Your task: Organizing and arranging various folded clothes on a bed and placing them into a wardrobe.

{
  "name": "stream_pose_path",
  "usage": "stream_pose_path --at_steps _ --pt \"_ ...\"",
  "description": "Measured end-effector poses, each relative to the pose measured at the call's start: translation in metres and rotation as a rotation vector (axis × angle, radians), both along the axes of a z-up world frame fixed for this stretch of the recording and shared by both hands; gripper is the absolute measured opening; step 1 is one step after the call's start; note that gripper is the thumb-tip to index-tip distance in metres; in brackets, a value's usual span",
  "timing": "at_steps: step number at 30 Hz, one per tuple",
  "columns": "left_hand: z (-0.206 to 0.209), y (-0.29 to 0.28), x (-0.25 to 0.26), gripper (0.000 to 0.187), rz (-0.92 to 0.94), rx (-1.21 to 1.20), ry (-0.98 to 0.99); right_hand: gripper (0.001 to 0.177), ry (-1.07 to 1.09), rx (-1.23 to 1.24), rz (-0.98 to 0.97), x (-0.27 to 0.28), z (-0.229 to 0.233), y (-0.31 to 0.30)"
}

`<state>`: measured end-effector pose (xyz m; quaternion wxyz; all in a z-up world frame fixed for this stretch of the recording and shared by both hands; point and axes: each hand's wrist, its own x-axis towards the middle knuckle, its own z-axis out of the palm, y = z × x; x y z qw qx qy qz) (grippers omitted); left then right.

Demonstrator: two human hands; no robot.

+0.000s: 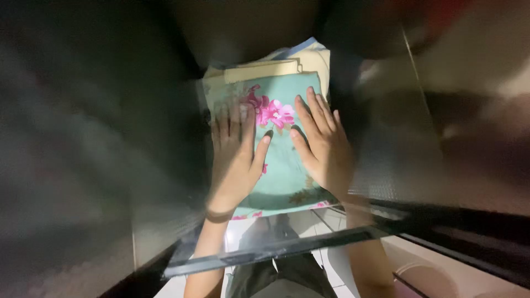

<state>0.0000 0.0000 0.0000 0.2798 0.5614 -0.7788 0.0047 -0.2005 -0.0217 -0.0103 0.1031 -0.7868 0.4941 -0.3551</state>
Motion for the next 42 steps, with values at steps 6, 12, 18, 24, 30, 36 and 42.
stream_pose_path --at_steps 6,12,18,24,30,36,42 --pt "0.006 -0.02 0.007 0.074 -0.049 0.041 -0.023 0.059 0.055 -0.023 0.058 0.004 0.0 -0.029" --pt "-0.005 -0.033 0.006 0.075 0.018 0.072 -0.006 0.058 0.037 -0.014 0.066 0.011 -0.009 -0.035" --pt "-0.014 -0.034 0.005 0.07 0.005 0.011 0.168 0.056 0.031 0.02 0.023 0.012 -0.019 -0.041" --pt "-0.021 -0.038 0.005 0.069 -0.044 0.049 0.269 0.062 0.015 0.054 0.05 0.006 -0.024 -0.049" --pt "-0.03 -0.042 0.006 0.073 -0.031 0.076 0.218 0.065 0.05 0.111 0.045 0.004 -0.026 -0.054" --pt "-0.032 -0.041 0.003 0.075 0.092 0.109 0.149 0.063 -0.102 0.144 0.048 0.004 -0.027 -0.049" --pt "-0.04 -0.037 0.007 0.079 0.156 0.205 0.328 0.063 -0.213 0.284 0.053 0.002 -0.016 -0.046"
